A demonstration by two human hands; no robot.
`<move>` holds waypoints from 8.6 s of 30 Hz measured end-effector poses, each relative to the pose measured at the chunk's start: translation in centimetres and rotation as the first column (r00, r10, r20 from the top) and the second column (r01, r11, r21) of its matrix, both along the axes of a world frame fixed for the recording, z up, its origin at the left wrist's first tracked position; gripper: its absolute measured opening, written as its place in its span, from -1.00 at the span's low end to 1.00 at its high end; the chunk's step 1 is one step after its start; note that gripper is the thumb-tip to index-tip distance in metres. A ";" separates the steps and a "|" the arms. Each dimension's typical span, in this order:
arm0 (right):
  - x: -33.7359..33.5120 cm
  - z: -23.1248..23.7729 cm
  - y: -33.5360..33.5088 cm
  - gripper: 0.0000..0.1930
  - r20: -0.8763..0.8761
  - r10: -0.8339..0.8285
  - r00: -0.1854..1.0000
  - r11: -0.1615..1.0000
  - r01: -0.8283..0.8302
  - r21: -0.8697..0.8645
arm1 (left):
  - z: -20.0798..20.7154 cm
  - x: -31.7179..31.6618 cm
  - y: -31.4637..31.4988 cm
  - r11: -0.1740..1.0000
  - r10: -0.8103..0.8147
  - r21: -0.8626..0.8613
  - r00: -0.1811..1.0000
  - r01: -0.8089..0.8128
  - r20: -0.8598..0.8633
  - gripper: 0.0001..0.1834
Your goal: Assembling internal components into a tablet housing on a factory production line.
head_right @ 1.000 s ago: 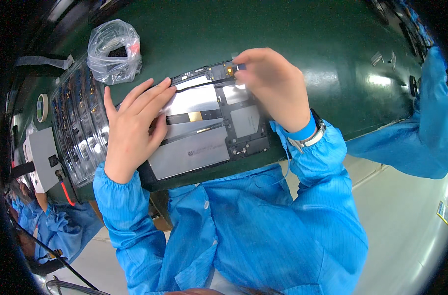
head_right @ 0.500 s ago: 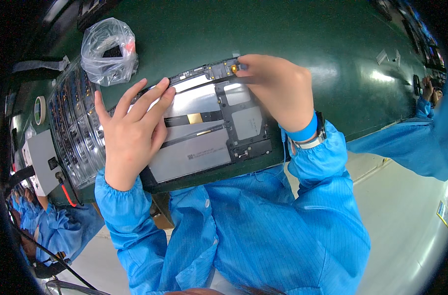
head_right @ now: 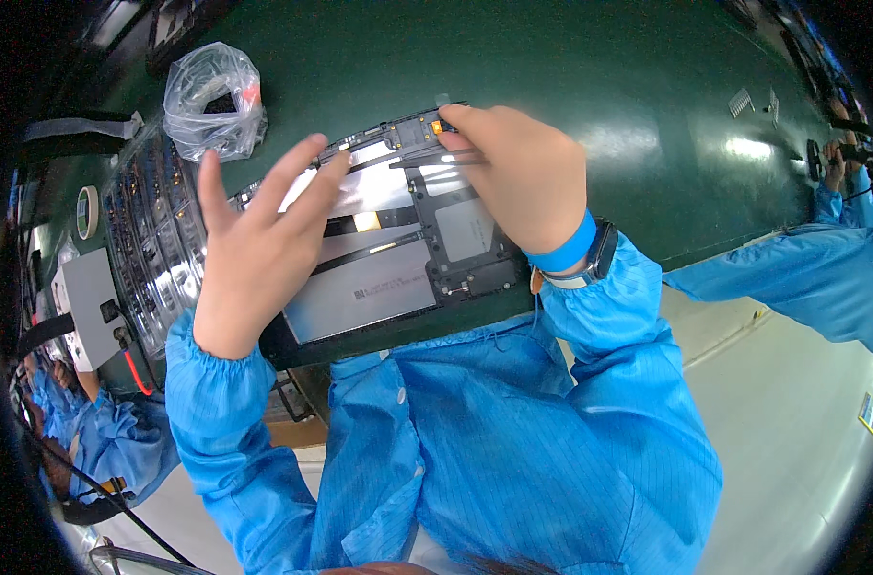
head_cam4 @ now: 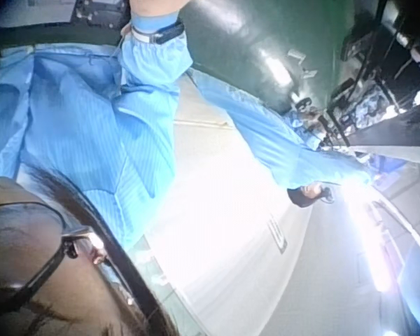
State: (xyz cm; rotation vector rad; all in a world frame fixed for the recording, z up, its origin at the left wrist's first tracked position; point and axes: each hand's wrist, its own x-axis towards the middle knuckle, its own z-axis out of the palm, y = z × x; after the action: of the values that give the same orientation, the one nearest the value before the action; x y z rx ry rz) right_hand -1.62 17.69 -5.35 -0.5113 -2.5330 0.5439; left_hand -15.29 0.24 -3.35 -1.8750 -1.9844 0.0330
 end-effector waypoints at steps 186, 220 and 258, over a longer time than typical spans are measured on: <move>-3.9 -1.4 -0.6 -0.80 -0.199 0.302 0.932 0.422 -0.318 -0.849 | -5.1 0.9 4.9 0.910 -0.382 0.247 -0.445 -0.332 0.810 -0.55; -4.3 -1.6 -1.0 -0.82 -0.296 0.294 0.909 0.457 -0.405 -0.792 | -4.9 1.4 5.0 0.897 -0.423 0.259 -0.526 -0.357 0.738 -0.54; -4.2 -1.4 -1.1 -0.85 -0.348 0.177 0.921 0.286 -0.386 -0.877 | -4.9 1.3 4.8 0.896 -0.427 0.265 -0.521 -0.357 0.739 -0.54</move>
State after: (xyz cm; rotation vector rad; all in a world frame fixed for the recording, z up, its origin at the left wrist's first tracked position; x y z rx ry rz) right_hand -5.77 16.59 -6.79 -0.3127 -1.8393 2.1673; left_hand -13.96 5.08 -8.28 -1.2066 -1.9612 -3.1726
